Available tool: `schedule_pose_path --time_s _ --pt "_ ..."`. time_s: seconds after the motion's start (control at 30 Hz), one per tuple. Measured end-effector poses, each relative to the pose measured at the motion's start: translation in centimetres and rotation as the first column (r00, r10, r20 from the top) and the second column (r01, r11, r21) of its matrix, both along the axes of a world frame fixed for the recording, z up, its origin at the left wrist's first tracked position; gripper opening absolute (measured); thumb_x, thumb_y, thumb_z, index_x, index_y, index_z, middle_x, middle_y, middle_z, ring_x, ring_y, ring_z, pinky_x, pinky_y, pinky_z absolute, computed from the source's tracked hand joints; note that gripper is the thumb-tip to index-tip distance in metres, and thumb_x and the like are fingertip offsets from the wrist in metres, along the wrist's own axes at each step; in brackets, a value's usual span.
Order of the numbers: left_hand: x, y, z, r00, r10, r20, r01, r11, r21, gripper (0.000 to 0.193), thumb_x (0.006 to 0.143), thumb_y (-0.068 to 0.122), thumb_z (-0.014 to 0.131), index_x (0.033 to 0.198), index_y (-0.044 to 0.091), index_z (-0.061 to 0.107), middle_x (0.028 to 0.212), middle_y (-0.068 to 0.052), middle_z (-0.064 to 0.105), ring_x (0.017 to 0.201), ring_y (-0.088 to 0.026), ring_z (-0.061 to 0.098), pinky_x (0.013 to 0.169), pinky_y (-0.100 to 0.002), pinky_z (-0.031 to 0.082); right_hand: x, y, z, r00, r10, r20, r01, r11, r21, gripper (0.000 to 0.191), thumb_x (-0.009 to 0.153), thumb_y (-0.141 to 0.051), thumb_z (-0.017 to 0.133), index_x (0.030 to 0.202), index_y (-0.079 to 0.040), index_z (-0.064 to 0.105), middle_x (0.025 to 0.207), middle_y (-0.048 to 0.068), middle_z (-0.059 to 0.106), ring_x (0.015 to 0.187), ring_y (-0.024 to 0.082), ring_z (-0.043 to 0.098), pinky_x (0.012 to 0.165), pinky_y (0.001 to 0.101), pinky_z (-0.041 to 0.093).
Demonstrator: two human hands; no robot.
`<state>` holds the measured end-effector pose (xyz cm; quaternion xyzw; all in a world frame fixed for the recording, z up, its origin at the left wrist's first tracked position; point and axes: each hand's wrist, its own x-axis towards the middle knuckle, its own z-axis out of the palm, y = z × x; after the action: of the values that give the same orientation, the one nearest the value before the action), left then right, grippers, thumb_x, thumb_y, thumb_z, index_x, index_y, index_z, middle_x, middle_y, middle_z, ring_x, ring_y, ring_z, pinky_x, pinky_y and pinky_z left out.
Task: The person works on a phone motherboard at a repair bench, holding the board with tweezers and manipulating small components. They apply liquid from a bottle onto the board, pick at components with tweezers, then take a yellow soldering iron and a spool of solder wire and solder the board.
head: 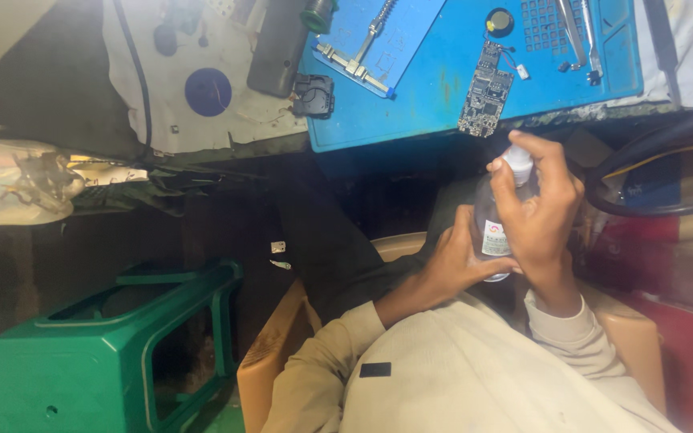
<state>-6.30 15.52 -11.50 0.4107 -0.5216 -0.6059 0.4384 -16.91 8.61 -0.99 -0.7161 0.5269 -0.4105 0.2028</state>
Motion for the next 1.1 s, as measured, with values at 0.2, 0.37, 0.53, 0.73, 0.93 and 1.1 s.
schedule_pose_path --time_s 0.2,0.37,0.53,0.73,0.93,1.1 --pt "-0.1 0.0 -0.1 1.0 0.01 0.007 -0.01 1.0 -0.015 0.084 0.08 0.048 0.085 0.131 -0.002 0.041 0.116 -0.022 0.07 0.111 -0.028 0.074 0.093 -0.039 0.058 -0.1 0.2 -0.2 0.999 0.004 0.053 -0.005 1.0 0.014 0.026 0.105 0.003 0.069 0.13 0.004 0.061 0.098 0.014 0.074 0.093 0.018 0.075 0.088 0.0311 0.057" --pt "0.1 -0.1 -0.1 1.0 -0.001 0.027 0.001 1.0 -0.003 0.084 0.08 0.048 0.085 0.13 -0.002 0.04 0.114 -0.022 0.071 0.109 -0.028 0.075 0.091 -0.038 0.059 -0.2 0.4 -0.6 0.996 0.014 0.092 -0.015 1.0 0.011 0.025 0.106 0.004 0.068 0.129 0.005 0.058 0.1 0.015 0.073 0.094 0.017 0.073 0.088 0.0293 0.057" --pt "0.1 -0.4 0.2 0.997 0.02 0.07 -0.017 0.999 -0.04 0.086 0.077 0.047 0.087 0.13 -0.002 0.041 0.113 -0.023 0.071 0.109 -0.028 0.075 0.091 -0.038 0.059 -0.2 0.3 -0.8 0.987 0.01 0.163 -0.014 1.0 0.025 0.027 0.108 0.003 0.067 0.133 0.005 0.055 0.1 0.014 0.071 0.093 0.016 0.07 0.086 0.0285 0.056" --pt "-0.3 -1.5 -0.1 0.999 0.04 0.029 -0.038 0.997 -0.066 0.085 0.078 0.044 0.087 0.132 -0.003 0.041 0.115 -0.022 0.071 0.11 -0.028 0.074 0.092 -0.038 0.059 -0.3 -0.8 -0.2 0.994 0.017 0.103 -0.017 1.0 -0.002 0.024 0.109 0.004 0.069 0.13 0.005 0.058 0.1 0.015 0.071 0.093 0.016 0.071 0.085 0.0286 0.056" --pt "-0.5 -1.7 -0.6 0.997 0.043 0.066 -0.041 0.999 -0.029 0.082 0.076 0.045 0.087 0.125 -0.002 0.041 0.11 -0.021 0.072 0.105 -0.026 0.075 0.087 -0.037 0.06 0.0 -1.2 -0.1 0.992 0.016 0.121 -0.014 1.0 -0.014 0.025 0.107 0.002 0.068 0.13 0.005 0.059 0.103 0.014 0.071 0.093 0.016 0.072 0.088 0.0304 0.056" --pt "-0.1 -1.5 -0.6 1.0 0.025 0.004 -0.025 0.998 -0.057 0.081 0.08 0.045 0.087 0.128 -0.002 0.042 0.114 -0.022 0.071 0.108 -0.025 0.074 0.091 -0.037 0.059 -0.1 -1.3 -0.7 0.998 0.009 0.064 -0.009 1.0 -0.006 0.022 0.108 0.002 0.07 0.127 0.005 0.059 0.099 0.015 0.072 0.093 0.017 0.073 0.084 0.0291 0.056"
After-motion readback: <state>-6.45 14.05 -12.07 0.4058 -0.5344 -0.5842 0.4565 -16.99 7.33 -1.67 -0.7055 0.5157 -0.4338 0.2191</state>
